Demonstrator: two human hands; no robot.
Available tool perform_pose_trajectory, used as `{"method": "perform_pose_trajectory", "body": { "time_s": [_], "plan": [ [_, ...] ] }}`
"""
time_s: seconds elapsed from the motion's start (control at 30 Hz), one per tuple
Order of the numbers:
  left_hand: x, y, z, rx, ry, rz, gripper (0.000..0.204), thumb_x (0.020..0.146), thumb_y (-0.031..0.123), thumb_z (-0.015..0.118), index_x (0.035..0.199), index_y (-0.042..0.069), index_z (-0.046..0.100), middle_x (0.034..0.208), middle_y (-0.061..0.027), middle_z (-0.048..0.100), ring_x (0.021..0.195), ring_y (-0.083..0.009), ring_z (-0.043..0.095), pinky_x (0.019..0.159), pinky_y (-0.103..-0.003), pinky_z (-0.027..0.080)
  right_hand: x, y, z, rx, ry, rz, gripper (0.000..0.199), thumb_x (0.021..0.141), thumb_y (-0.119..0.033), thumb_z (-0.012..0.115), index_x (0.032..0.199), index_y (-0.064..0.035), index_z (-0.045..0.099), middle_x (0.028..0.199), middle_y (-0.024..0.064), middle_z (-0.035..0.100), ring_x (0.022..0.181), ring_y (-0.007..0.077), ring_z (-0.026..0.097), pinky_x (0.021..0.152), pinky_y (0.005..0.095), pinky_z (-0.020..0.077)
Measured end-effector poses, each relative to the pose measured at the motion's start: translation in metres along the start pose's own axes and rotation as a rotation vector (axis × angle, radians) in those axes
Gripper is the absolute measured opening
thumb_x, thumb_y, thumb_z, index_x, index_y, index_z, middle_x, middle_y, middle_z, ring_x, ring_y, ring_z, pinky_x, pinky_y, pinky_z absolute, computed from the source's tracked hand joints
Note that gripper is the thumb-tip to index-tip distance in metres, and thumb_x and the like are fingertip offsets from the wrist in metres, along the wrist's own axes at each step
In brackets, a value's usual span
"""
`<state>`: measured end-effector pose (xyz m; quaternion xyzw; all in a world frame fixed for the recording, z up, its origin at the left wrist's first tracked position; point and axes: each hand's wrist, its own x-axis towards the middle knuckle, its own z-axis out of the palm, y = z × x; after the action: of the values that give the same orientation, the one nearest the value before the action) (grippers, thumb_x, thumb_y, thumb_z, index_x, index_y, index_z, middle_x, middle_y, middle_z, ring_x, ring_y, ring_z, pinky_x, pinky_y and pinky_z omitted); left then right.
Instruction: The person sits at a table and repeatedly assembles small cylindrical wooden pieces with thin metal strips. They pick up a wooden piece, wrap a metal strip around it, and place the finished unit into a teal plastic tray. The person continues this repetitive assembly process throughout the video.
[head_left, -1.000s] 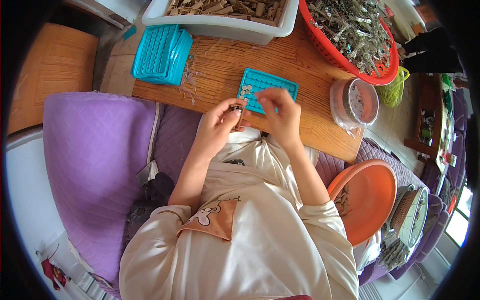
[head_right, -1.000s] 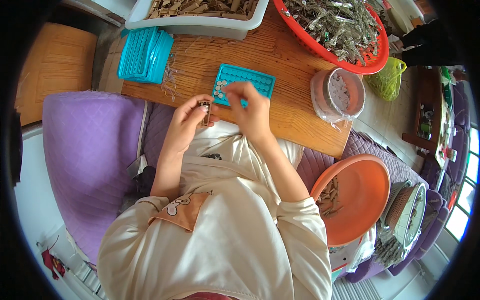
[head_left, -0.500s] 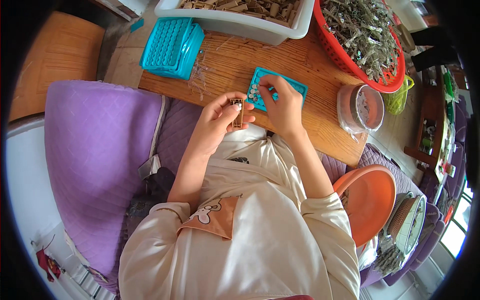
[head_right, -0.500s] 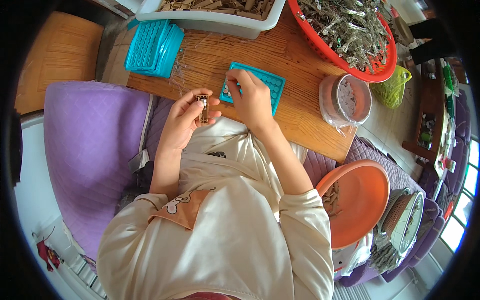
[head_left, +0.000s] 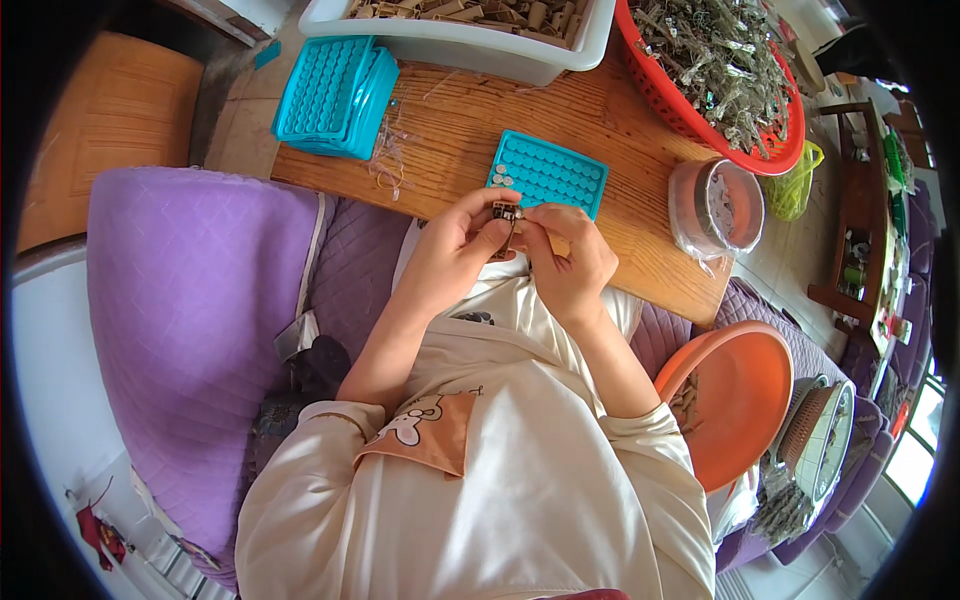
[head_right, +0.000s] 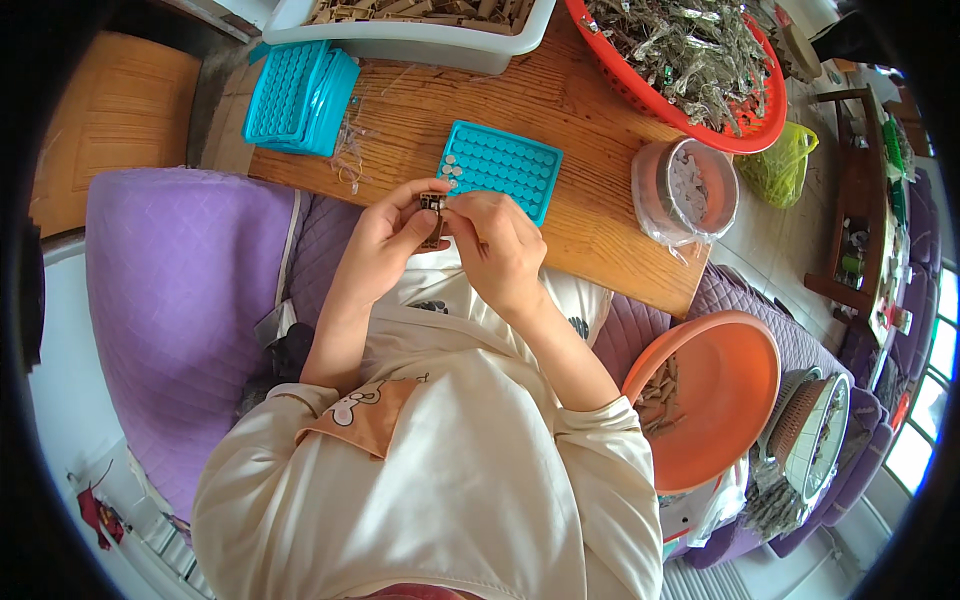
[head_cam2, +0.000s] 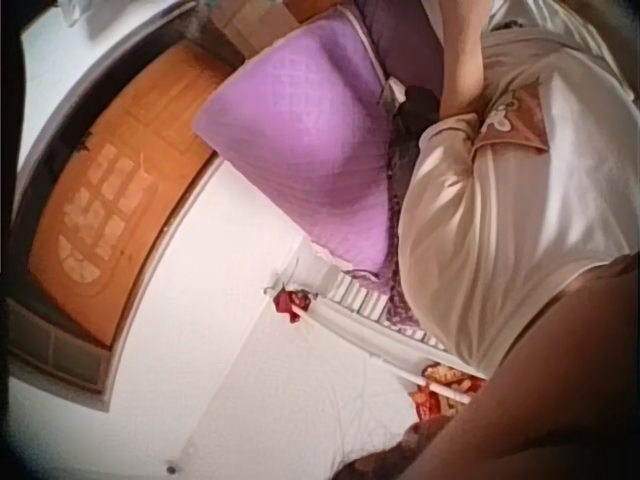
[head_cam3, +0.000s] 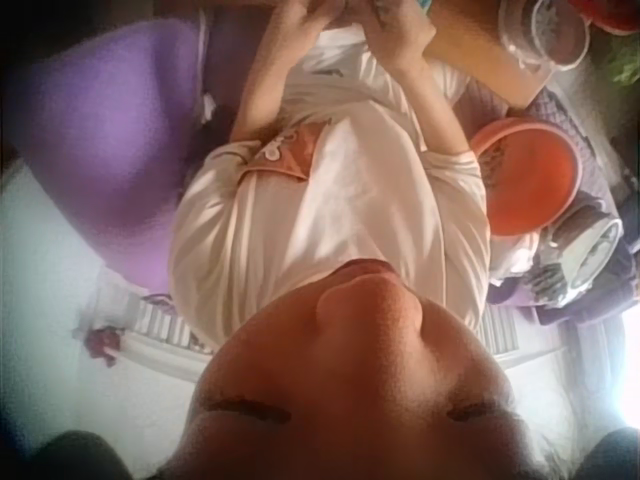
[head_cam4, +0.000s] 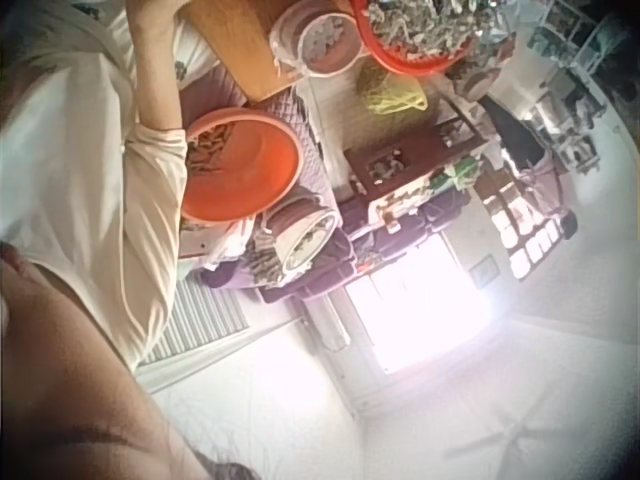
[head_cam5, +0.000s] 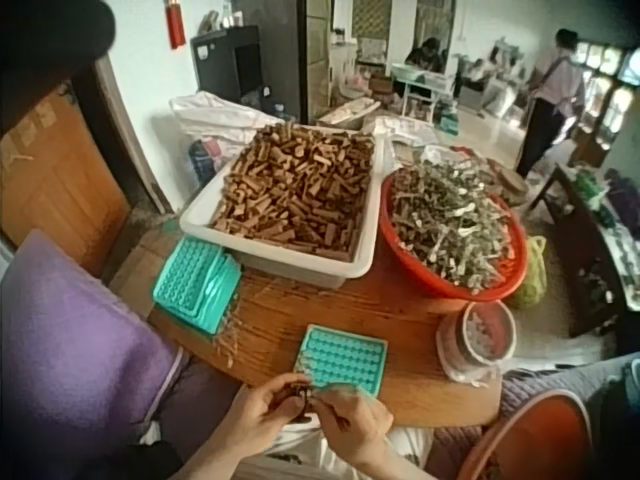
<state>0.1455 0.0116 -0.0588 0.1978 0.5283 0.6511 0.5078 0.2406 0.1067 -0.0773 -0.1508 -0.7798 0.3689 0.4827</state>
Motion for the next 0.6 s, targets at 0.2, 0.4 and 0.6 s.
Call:
{"method": "perform_pose_trajectory", "body": {
  "time_s": [0.2, 0.4, 0.6],
  "plan": [
    [-0.004, 0.0, 0.003, 0.131, 0.001, -0.001, 0.025, 0.087, 0.004, 0.045, 0.111, -0.003, 0.047, 0.086, -0.0063, 0.057, 0.075, -0.0095, 0.056, 0.067, -0.023, 0.049, -0.003, 0.0, -0.007, 0.004, -0.105, 0.05, 0.016, 0.067, 0.006, 0.064, 0.077, -0.0033, 0.056, 0.073, 0.0061, 0.061, 0.062, 0.0194, 0.059, 0.053, 0.0272, 0.0482],
    [-0.013, 0.008, 0.011, 0.509, 0.062, -0.039, 0.025, 0.086, 0.006, 0.047, 0.111, 0.001, 0.048, 0.076, -0.0096, 0.059, 0.069, -0.0155, 0.059, 0.062, -0.027, 0.046, -0.007, -0.006, -0.016, 0.052, -0.292, 0.296, 0.014, 0.068, 0.006, 0.062, 0.078, -0.0024, 0.056, 0.073, 0.0067, 0.06, 0.064, 0.0205, 0.059, 0.053, 0.0284, 0.0485],
    [-0.022, -0.002, 0.018, 0.678, 0.014, 0.074, 0.024, 0.084, 0.006, 0.049, 0.108, 0.003, 0.049, 0.075, -0.0148, 0.059, 0.068, -0.0261, 0.06, 0.062, -0.031, 0.045, 0.026, -0.019, -0.039, 0.038, -0.692, 0.564, 0.028, 0.066, 0.003, 0.062, 0.093, -0.0011, 0.054, 0.091, 0.0136, 0.057, 0.077, 0.0268, 0.059, 0.067, 0.0326, 0.0487]
  ]
}}
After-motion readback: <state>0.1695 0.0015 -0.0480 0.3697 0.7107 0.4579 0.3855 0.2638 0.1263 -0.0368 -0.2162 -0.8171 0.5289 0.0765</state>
